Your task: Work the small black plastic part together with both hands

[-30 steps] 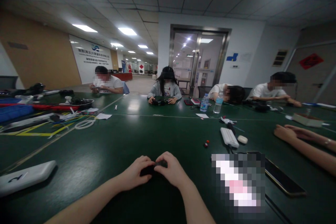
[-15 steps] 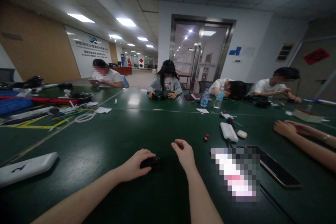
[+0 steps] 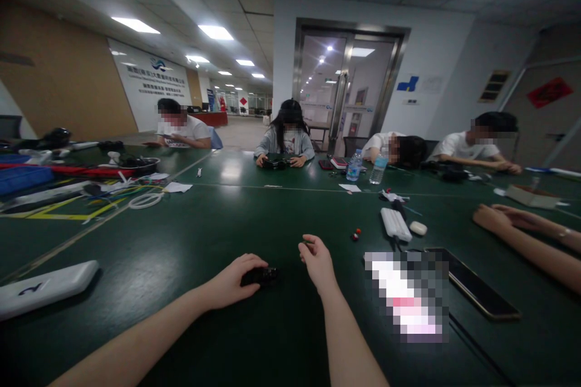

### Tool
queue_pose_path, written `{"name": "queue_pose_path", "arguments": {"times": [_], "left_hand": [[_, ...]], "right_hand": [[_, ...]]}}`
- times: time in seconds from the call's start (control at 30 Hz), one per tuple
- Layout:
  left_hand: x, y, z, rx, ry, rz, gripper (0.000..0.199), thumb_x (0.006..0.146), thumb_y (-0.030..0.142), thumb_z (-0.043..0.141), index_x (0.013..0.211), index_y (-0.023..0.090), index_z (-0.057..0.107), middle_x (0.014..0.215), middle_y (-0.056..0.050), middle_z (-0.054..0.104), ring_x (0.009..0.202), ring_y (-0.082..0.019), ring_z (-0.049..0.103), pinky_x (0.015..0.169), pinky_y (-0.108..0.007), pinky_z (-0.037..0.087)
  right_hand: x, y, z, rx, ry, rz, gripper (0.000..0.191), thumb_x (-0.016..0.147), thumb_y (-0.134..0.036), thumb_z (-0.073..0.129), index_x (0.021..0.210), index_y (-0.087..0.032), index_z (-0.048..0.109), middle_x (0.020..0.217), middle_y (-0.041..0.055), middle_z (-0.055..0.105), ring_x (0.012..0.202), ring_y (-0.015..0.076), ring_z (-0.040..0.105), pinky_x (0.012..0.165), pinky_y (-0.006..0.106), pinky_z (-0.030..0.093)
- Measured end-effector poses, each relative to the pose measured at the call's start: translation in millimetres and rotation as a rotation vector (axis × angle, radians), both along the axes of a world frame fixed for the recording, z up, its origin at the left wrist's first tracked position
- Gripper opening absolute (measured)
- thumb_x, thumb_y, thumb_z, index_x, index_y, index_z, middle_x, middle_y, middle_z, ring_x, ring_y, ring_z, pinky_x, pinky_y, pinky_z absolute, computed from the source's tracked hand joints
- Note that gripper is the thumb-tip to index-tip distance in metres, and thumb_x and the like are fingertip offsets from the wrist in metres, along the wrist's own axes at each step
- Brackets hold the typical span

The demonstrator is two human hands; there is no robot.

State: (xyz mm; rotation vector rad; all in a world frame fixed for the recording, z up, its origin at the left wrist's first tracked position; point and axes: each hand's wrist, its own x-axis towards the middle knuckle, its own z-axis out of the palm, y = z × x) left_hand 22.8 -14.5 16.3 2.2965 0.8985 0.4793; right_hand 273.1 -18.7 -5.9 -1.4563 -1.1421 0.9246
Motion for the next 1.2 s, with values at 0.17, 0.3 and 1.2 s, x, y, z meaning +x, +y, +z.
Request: {"name": "queue_pose_path", "arguments": {"times": [0.17, 0.3, 1.2], "left_hand": [[0.4, 0.1, -0.4, 0.006, 0.008, 0.007, 0.042, 0.078, 0.027, 0.057, 0.12, 0.025, 0.054, 0.122, -0.005, 0.053, 0.112, -0.02, 0.048, 0.099, -0.037, 0.037], [-0.5, 1.4, -1.8, -0.02, 0.006, 0.007, 0.044, 0.078, 0.028, 0.058, 0.122, 0.025, 0.054, 0.124, -0.005, 0.052, 0.113, -0.021, 0.047, 0.099, -0.038, 0.037], [-0.5, -1.5, 4.1, -0.032, -0.007, 0.007, 0.041, 0.078, 0.027, 0.059, 0.118, 0.026, 0.056, 0.121, -0.004, 0.052, 0.111, -0.02, 0.049, 0.097, -0.035, 0.04]], "right_hand": [[4.9, 4.0, -8.0, 0.007, 0.055, -0.041, 0.035, 0.077, -0.039, 0.059, 0.108, -0.022, 0.062, 0.097, 0.006, 0.065, 0.09, 0.0213, 0.063, 0.075, 0.034, 0.054], [7.9, 5.8, -10.8, 0.0, 0.249, -0.105, 0.036, 0.069, -0.034, 0.069, 0.103, -0.021, 0.064, 0.093, 0.005, 0.066, 0.088, 0.021, 0.063, 0.075, 0.034, 0.056], [12.0, 5.0, -13.9, -0.091, -0.117, -0.067, 0.039, 0.072, -0.036, 0.064, 0.108, -0.02, 0.063, 0.105, 0.0073, 0.067, 0.099, 0.0242, 0.063, 0.079, 0.036, 0.053]]}}
